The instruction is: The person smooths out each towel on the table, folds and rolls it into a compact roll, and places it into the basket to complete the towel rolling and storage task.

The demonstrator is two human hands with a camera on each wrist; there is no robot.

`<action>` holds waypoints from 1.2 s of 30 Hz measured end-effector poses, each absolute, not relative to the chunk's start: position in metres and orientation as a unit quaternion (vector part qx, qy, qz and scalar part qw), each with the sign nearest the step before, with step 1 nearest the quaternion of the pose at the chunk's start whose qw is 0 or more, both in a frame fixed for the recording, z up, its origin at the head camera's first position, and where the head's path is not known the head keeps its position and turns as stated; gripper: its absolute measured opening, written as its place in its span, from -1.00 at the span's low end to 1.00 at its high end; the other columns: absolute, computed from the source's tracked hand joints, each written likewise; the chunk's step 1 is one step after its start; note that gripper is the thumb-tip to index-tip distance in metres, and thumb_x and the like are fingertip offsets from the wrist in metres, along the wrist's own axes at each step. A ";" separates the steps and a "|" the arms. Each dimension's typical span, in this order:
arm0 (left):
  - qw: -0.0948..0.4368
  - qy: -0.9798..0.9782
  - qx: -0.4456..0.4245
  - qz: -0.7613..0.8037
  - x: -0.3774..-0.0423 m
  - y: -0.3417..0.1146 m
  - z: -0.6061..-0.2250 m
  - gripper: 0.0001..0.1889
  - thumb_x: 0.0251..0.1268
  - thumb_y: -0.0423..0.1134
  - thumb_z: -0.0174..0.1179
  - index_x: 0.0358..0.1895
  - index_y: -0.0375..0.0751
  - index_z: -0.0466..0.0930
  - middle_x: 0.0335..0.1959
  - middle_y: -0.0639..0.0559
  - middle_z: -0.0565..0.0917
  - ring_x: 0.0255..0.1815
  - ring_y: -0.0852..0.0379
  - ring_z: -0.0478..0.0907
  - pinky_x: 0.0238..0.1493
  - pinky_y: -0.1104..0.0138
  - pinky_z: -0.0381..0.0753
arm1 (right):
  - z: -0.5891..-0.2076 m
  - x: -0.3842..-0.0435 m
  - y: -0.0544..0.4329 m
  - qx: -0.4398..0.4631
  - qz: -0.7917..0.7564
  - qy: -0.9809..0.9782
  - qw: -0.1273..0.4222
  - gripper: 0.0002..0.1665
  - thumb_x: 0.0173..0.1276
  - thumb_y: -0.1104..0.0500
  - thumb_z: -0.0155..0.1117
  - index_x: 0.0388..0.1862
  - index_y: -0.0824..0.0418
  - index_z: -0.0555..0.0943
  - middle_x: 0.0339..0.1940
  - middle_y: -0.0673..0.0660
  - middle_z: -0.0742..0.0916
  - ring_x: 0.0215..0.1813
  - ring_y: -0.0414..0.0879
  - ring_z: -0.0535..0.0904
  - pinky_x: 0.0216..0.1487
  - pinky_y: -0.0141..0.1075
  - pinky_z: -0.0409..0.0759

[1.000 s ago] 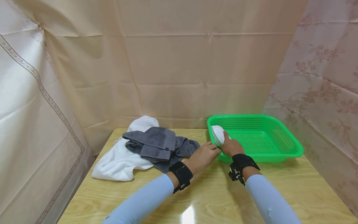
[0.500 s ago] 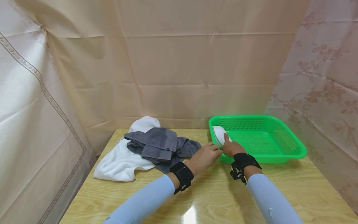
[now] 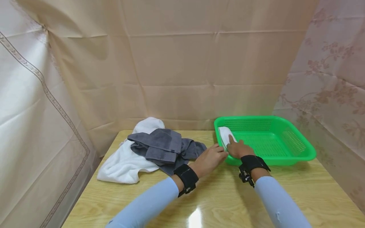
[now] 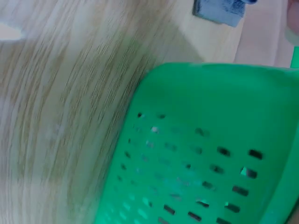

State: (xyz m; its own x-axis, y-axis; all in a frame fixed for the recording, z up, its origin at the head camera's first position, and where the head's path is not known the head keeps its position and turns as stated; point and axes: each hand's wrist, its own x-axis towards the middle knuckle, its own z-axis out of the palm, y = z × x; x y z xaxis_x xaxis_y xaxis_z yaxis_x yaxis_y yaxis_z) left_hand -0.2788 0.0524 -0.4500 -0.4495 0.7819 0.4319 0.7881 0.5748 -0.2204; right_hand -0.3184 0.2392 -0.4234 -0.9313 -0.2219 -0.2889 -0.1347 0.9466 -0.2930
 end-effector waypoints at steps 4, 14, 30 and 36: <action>0.202 -0.859 -0.469 -0.038 -0.279 0.045 -0.446 -0.81 0.57 -0.21 0.18 0.07 0.00 0.74 -0.02 0.14 0.67 -0.05 0.22 0.51 0.01 0.55 0.44 | -0.428 -0.316 0.239 -0.131 -0.109 0.981 0.098 -0.30 0.69 0.13 -0.21 0.59 0.54 0.01 0.25 0.68 0.50 0.20 0.62 0.44 0.01 0.27 0.54; 0.211 -0.926 -0.309 -0.043 -0.294 -0.110 -0.432 -0.43 0.33 0.08 0.41 0.29 -0.14 0.58 0.27 -0.21 0.54 0.28 -0.20 0.44 0.20 -0.06 0.49 | -0.436 -0.305 0.223 -0.174 -0.137 0.944 -0.243 -0.55 0.58 0.12 0.16 0.28 0.38 0.58 -0.03 0.57 0.61 0.00 0.47 0.49 -0.03 0.28 0.39; 0.010 -0.670 -0.336 -0.662 -0.251 -0.134 -0.386 -0.84 0.73 -0.15 -0.16 0.01 -0.14 0.34 -0.44 0.02 0.34 -0.49 0.15 0.29 -0.35 0.34 0.34 | -0.442 -0.280 0.115 -0.306 -0.309 0.894 -0.113 0.14 0.22 -0.02 0.62 0.66 0.03 0.19 0.47 0.42 0.39 0.41 0.45 0.31 0.25 0.36 0.37; 0.071 -0.589 -0.220 -0.774 -0.234 -0.160 -0.350 -0.71 0.71 -0.01 -0.10 -0.14 -0.12 0.47 -0.19 0.06 0.50 -0.16 0.14 0.45 -0.08 0.35 0.47 | -0.427 -0.263 0.110 -0.303 -0.508 0.806 0.025 -0.85 0.61 0.18 0.17 -0.03 0.20 0.64 -0.06 0.17 0.66 -0.07 0.05 0.56 -0.07 -0.09 0.52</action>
State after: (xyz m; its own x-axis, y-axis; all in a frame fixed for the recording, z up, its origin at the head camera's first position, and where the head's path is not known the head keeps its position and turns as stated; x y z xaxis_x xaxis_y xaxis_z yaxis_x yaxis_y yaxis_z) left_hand -0.2339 -0.1597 -0.3500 -0.8930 0.1506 0.4242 0.3689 -0.2951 0.8814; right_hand -0.2635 0.1105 -0.4268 -0.8152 -0.5138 0.2672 -0.4629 0.3008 -0.8338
